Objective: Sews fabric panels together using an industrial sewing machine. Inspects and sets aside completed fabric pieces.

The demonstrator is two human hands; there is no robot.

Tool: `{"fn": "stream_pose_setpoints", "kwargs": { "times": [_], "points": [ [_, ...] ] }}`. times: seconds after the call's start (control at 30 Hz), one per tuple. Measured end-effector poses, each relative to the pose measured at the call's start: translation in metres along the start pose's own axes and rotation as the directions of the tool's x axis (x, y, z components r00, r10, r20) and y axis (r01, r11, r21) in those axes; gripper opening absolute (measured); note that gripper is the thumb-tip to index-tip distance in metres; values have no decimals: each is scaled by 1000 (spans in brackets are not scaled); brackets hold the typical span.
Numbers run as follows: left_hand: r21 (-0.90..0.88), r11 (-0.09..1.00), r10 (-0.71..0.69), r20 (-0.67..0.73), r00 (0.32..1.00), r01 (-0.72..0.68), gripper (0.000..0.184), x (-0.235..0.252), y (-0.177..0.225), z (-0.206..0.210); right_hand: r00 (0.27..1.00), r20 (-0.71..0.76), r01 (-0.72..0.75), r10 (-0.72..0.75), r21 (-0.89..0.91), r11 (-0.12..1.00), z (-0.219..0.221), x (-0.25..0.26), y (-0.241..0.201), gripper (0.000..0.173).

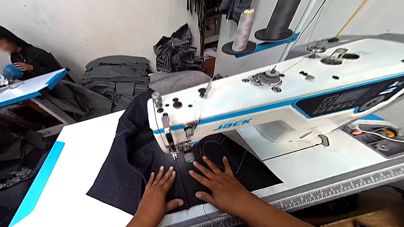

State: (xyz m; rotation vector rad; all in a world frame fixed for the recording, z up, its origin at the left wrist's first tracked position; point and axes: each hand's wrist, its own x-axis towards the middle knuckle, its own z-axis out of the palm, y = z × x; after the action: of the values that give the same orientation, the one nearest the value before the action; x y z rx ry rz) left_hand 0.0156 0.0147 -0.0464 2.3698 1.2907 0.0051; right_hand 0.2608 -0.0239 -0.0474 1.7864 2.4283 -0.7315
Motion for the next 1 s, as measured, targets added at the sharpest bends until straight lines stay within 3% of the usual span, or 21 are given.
{"fn": "stream_pose_setpoints", "kwargs": {
  "times": [0.43, 0.7, 0.77, 0.8, 0.87, 0.9, 0.93, 1.0],
  "points": [
    [58, 994, -102, 138, 985, 95, 74, 84, -27, -54, 999, 21, -45, 45, 14, 999, -61, 68, 9, 61],
    [9, 987, -159, 122, 980, 159, 69, 109, -31, -75, 968, 87, -237, 235, 24, 971, -85, 93, 7, 59],
    [-9, 989, -144, 108, 984, 146, 72, 109, -33, -74, 977, -64, -201, 203, 39, 979, -73, 88, 8, 53],
    [-15, 990, -138, 102, 985, 140, 73, 110, -34, -73, 960, -250, -123, 126, 31, 992, -58, 83, 12, 44],
    [-3, 992, -127, 104, 986, 128, 77, 113, -38, -71, 761, -636, 110, -128, -68, 992, -22, 72, 25, 26],
    [-3, 993, -121, 102, 987, 122, 80, 114, -40, -70, 676, -710, 180, -199, -102, 978, -8, 63, 30, 27],
    [-13, 992, -121, 100, 988, 122, 82, 114, -41, -69, 666, -714, 226, -216, -83, 971, 3, 48, 32, 29],
    [-49, 991, -121, 72, 990, 125, 83, 116, -46, -67, 743, -637, 275, -205, 11, 961, 18, 10, 30, 30]
  ]
}}
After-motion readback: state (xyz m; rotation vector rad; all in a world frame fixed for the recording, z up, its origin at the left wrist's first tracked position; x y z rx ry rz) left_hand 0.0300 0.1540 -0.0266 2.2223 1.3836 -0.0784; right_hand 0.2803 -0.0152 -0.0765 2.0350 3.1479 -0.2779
